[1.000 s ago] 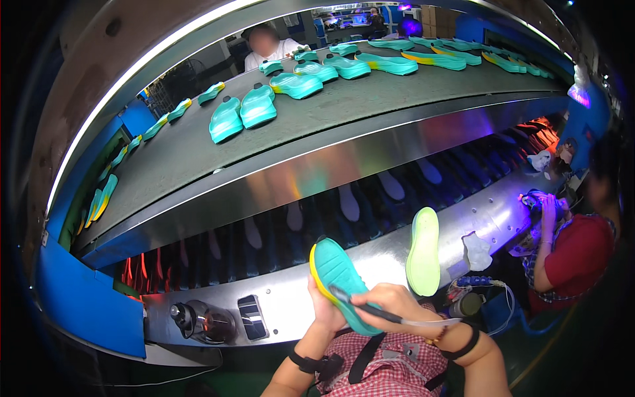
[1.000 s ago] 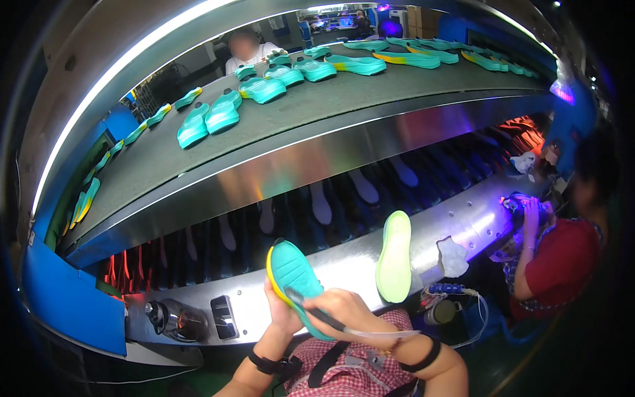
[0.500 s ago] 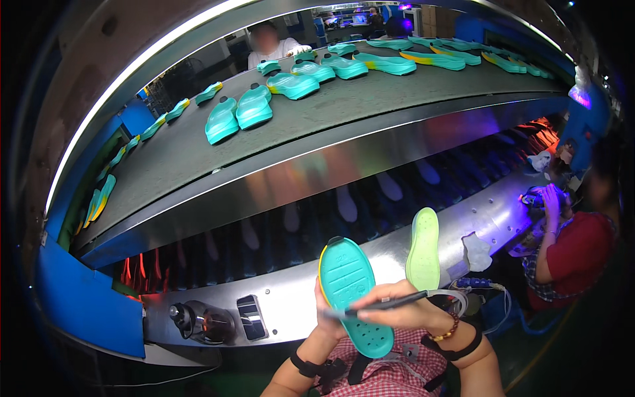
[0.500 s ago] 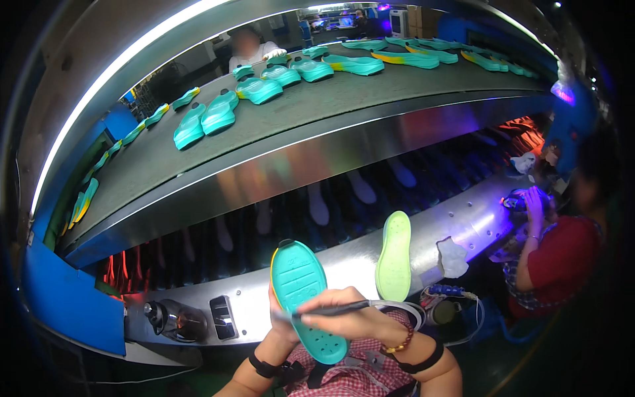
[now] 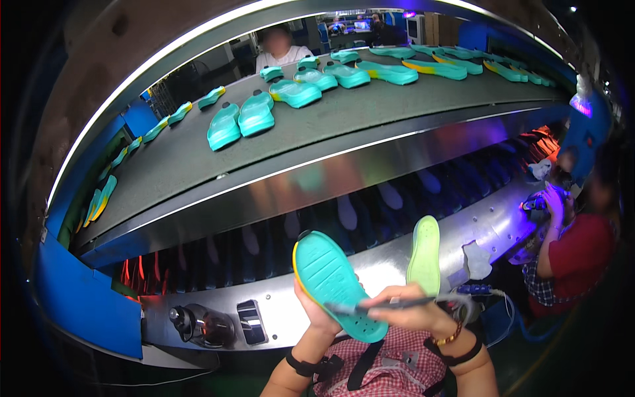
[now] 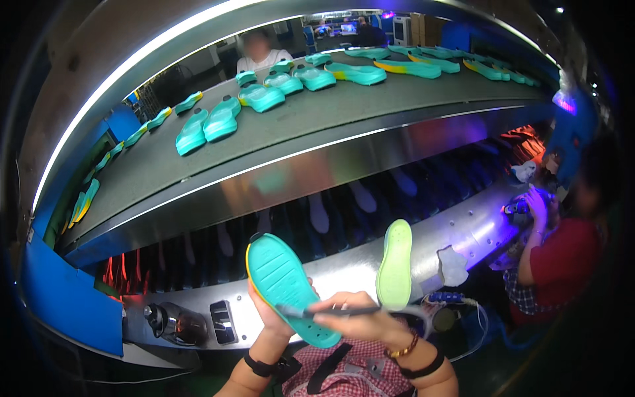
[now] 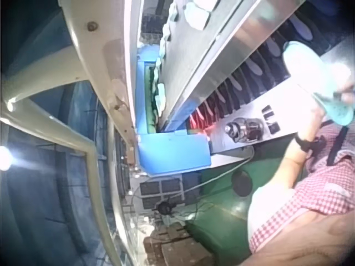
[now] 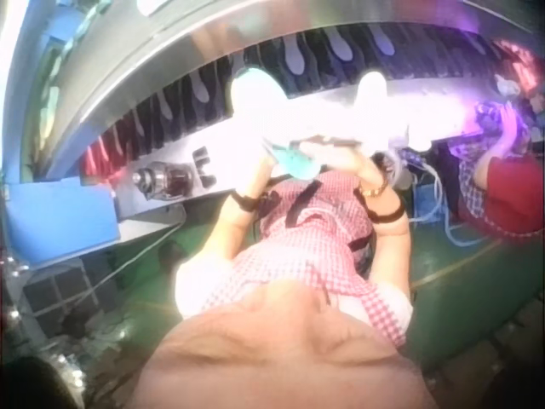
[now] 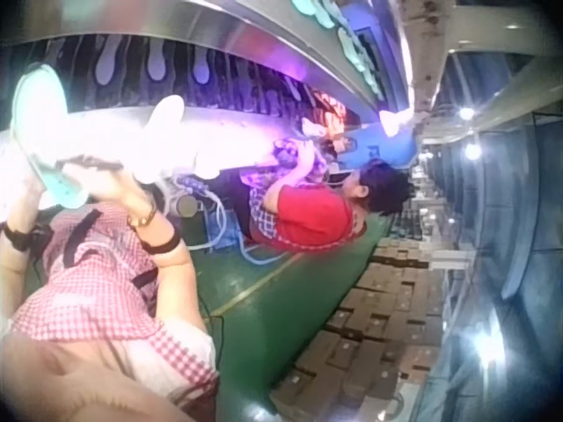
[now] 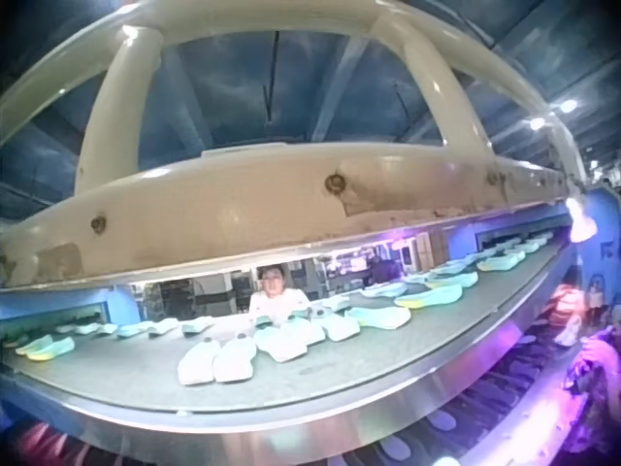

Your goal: Apply adhesive or primer to shoe sole components using a brush and place them on a conveyor belt.

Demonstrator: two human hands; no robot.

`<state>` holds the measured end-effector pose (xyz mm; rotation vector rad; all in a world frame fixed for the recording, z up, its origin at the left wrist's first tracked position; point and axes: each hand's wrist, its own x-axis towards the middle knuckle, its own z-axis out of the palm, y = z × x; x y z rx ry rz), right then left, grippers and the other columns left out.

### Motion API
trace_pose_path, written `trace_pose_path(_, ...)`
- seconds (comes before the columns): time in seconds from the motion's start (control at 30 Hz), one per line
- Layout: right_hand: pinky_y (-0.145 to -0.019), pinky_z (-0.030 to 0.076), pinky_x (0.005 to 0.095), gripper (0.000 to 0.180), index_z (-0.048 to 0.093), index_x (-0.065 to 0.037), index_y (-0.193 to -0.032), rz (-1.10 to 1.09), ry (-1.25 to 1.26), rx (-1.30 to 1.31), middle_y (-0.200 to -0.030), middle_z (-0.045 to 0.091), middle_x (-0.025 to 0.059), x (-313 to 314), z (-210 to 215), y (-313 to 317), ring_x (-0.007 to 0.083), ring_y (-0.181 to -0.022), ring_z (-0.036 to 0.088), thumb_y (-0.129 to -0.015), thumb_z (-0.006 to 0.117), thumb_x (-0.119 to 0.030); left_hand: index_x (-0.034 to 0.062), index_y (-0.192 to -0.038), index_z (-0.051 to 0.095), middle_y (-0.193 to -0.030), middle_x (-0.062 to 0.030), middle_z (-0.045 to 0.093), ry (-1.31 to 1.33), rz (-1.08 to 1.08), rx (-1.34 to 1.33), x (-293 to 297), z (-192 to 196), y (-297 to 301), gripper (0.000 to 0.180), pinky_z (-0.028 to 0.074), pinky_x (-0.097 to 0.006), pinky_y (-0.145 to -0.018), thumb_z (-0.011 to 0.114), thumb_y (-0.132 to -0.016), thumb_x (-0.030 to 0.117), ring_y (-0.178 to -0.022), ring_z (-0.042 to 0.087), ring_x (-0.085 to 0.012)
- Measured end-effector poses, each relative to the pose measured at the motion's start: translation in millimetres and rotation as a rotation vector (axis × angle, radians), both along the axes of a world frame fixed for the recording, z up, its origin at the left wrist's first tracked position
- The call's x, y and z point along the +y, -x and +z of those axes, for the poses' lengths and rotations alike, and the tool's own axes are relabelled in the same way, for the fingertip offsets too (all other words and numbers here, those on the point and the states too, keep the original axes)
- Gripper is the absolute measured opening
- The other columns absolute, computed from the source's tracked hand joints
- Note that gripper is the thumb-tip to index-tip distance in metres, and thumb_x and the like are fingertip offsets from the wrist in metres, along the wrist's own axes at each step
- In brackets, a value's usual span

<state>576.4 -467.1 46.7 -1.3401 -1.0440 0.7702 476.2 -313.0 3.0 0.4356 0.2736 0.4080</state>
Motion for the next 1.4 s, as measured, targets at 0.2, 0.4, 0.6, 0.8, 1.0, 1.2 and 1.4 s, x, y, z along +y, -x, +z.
trace_pose_path(0.2, -0.069, 0.048, 0.0246, 0.024, 0.066, -0.004, -0.097, -0.044, -0.054, -0.046, -0.086, 0.065, 0.0116, -6, 11, -3, 0.0172, -0.078, 0.062, -0.074, 0.068, -0.005, 0.0023, -0.108, 0.051, -0.086, -0.0207, 0.058, -0.021, 0.116, -0.118, 8, 8, -2, 0.088, 0.048, -0.043, -0.067, 0.013, -0.075, 0.075, -0.073, 0.058, -0.0318)
trace_pose_path(0.4, -0.072, 0.048, 0.027, 0.024, 0.066, -0.004, -0.098, 0.334, -0.186, -0.065, -0.088, 0.065, 0.0118, -17, 10, 1, 0.0191, -0.081, 0.062, -0.073, 0.068, -0.005, 0.0014, -0.107, 0.051, -0.084, -0.0209, 0.058, -0.108, 0.261, -0.169, 11, 9, -1, 0.092, 0.048, -0.042, -0.067, 0.015, -0.073, 0.079, -0.071, 0.057, -0.0322)
trace_pose_path(0.6, -0.073, 0.047, 0.0274, 0.024, 0.065, -0.004, -0.099, 0.117, -0.11, -0.144, -0.091, 0.064, 0.0106, -17, 0, 7, 0.0182, -0.082, 0.061, -0.075, 0.066, -0.005, 0.0027, -0.11, 0.051, -0.087, -0.022, 0.058, -0.123, 0.245, -0.247, 11, 5, 0, 0.093, 0.047, -0.044, -0.069, 0.016, -0.072, 0.08, -0.074, 0.057, -0.0344)
trace_pose_path(0.8, -0.074, 0.048, 0.0269, 0.023, 0.065, -0.004, -0.099, -0.109, -0.118, -0.12, -0.096, 0.063, 0.0094, -20, -8, -7, 0.0172, -0.082, 0.061, -0.076, 0.066, -0.005, 0.0052, -0.113, 0.051, -0.09, -0.0235, 0.056, -0.062, 0.214, -0.233, 10, 4, -1, 0.09, 0.047, -0.046, -0.069, 0.018, -0.072, 0.079, -0.075, 0.057, -0.0353)
trace_pose_path(1.0, -0.076, 0.048, 0.0265, 0.025, 0.065, -0.004, -0.1, 0.359, -0.207, -0.022, -0.092, 0.065, 0.0126, -26, -6, -2, 0.0196, -0.087, 0.061, -0.075, 0.067, -0.006, 0.0032, -0.107, 0.052, -0.082, -0.0216, 0.058, -0.121, 0.31, -0.16, 10, 7, -5, 0.09, 0.048, -0.044, -0.066, 0.017, -0.073, 0.079, -0.07, 0.057, -0.0336)
trace_pose_path(1.2, -0.078, 0.047, 0.0252, 0.025, 0.064, -0.004, -0.101, 0.153, -0.122, -0.087, -0.094, 0.064, 0.0122, -30, -15, 1, 0.0189, -0.088, 0.061, -0.076, 0.066, -0.003, 0.0028, -0.106, 0.053, -0.082, -0.0211, 0.058, -0.06, 0.286, -0.156, 2, 16, -5, 0.089, 0.048, -0.044, -0.066, 0.017, -0.074, 0.078, -0.069, 0.057, -0.0331)
trace_pose_path(1.4, -0.078, 0.048, 0.0264, 0.025, 0.064, -0.003, -0.101, 0.014, -0.069, 0.219, -0.096, 0.064, 0.0104, -33, -10, -2, 0.0159, -0.088, 0.061, -0.076, 0.065, -0.002, 0.002, -0.107, 0.052, -0.085, -0.021, 0.058, -0.124, 0.295, -0.184, 1, 13, 0, 0.09, 0.047, -0.044, -0.066, 0.018, -0.073, 0.078, -0.072, 0.057, -0.0333)
